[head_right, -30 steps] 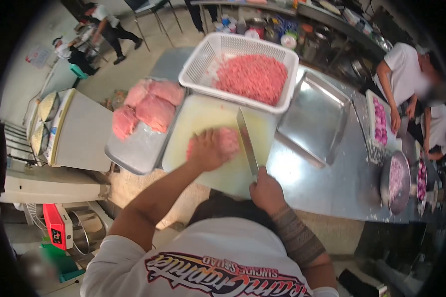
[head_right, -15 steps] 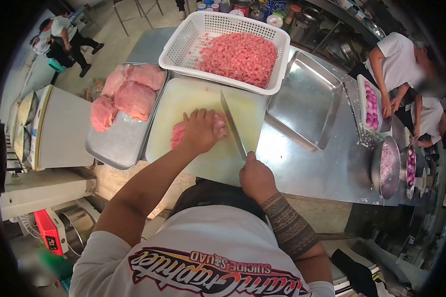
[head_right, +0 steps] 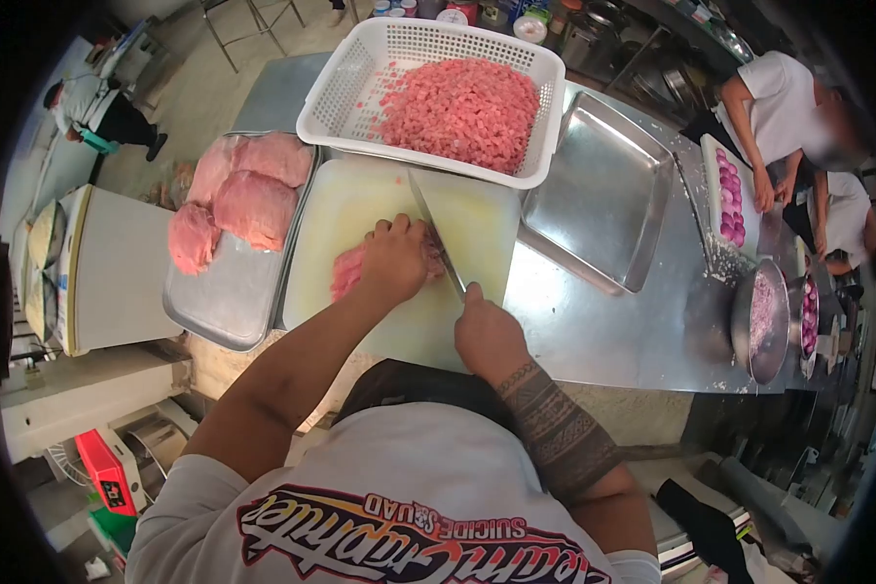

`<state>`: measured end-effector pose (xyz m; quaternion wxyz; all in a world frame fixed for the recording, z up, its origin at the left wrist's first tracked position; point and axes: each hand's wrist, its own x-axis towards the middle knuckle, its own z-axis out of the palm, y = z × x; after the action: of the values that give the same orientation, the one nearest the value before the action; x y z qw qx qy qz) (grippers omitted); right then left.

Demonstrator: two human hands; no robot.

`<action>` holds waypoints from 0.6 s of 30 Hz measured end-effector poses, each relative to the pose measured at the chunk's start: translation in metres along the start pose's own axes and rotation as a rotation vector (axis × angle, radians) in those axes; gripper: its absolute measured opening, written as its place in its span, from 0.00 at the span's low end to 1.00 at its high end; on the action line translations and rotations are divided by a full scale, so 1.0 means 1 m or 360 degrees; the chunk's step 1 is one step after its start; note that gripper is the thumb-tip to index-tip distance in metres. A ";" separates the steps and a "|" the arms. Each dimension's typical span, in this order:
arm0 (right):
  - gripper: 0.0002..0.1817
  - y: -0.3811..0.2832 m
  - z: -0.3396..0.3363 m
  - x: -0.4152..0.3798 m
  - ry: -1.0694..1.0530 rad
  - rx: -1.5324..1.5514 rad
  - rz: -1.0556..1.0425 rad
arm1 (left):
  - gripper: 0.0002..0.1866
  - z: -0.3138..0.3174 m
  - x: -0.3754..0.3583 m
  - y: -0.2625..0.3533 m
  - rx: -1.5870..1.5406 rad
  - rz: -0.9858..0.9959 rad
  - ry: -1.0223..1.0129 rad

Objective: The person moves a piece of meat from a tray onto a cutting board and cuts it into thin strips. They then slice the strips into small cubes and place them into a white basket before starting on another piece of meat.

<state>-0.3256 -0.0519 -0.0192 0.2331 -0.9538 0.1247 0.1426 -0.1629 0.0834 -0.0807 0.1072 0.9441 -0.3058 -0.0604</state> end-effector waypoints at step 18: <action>0.16 0.005 -0.002 -0.001 0.0070 0.0042 0.0063 | 0.19 0.020 -0.005 -0.010 -0.0280 -0.0020 0.0566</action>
<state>-0.3282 -0.0569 -0.0194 0.2399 -0.9510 0.1504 0.1245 -0.1647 0.0904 -0.1026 0.2412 0.9288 -0.2697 0.0802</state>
